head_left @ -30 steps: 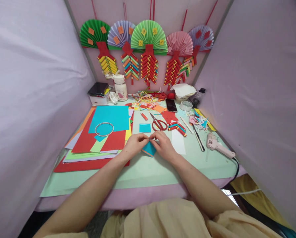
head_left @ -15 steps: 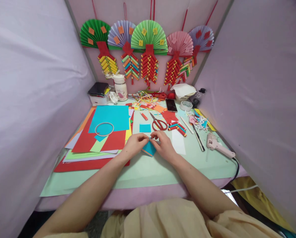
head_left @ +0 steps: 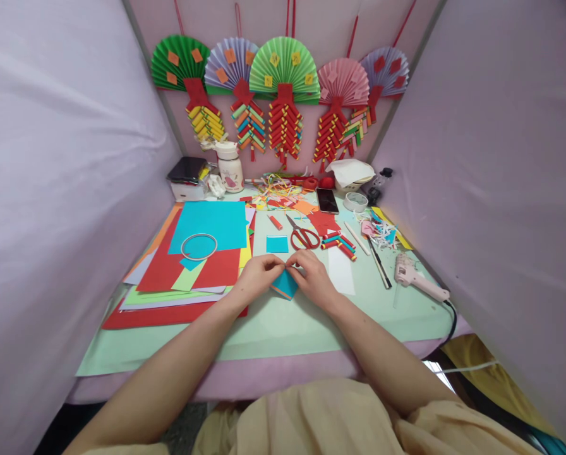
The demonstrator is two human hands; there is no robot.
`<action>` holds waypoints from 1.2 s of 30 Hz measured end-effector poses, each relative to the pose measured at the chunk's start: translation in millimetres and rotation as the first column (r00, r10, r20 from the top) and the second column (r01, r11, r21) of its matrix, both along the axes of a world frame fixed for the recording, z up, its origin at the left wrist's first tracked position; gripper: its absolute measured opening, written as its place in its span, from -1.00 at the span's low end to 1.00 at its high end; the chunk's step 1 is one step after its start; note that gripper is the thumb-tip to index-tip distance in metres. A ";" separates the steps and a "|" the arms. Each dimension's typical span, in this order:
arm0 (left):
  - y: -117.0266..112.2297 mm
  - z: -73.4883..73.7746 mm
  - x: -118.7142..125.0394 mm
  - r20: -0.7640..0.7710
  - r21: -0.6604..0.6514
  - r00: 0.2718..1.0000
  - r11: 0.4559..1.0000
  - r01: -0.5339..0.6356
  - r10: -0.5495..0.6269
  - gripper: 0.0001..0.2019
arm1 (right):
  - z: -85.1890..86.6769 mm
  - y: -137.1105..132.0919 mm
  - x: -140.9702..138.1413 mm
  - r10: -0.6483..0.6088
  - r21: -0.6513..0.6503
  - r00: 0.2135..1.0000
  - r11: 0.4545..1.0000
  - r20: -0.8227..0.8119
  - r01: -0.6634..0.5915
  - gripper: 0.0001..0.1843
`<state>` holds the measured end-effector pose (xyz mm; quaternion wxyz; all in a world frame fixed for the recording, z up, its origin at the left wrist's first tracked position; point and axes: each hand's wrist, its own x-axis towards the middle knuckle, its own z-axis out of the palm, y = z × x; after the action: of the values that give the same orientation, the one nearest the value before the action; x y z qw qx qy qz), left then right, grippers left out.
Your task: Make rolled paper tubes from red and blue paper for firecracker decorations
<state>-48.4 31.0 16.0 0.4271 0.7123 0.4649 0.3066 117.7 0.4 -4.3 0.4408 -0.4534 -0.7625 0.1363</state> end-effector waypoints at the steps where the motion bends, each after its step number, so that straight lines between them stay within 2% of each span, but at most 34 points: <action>1: -0.2 0.2 -0.1 0.000 0.002 1.000 1.000 0.001 -0.001 -0.78 | 0.1 0.0 0.0 -0.002 -0.001 1.000 1.000 -0.002 0.002 -0.91; 26: 2.1 -2.7 -0.8 0.013 -0.018 1.000 1.000 0.004 -0.004 -0.76 | -2.3 0.8 -0.3 -0.009 -0.004 1.000 1.000 -0.019 0.009 -0.93; 36: 1.1 -1.3 -0.4 0.020 -0.028 1.000 1.000 -0.006 0.006 -0.76 | -5.4 1.2 -1.2 -0.042 -0.052 0.998 0.998 -0.047 0.040 -0.96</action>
<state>-48.7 32.2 14.7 0.4407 0.7018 0.4669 0.3086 116.5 1.6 -9.7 0.4501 -0.4766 -0.7386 0.1574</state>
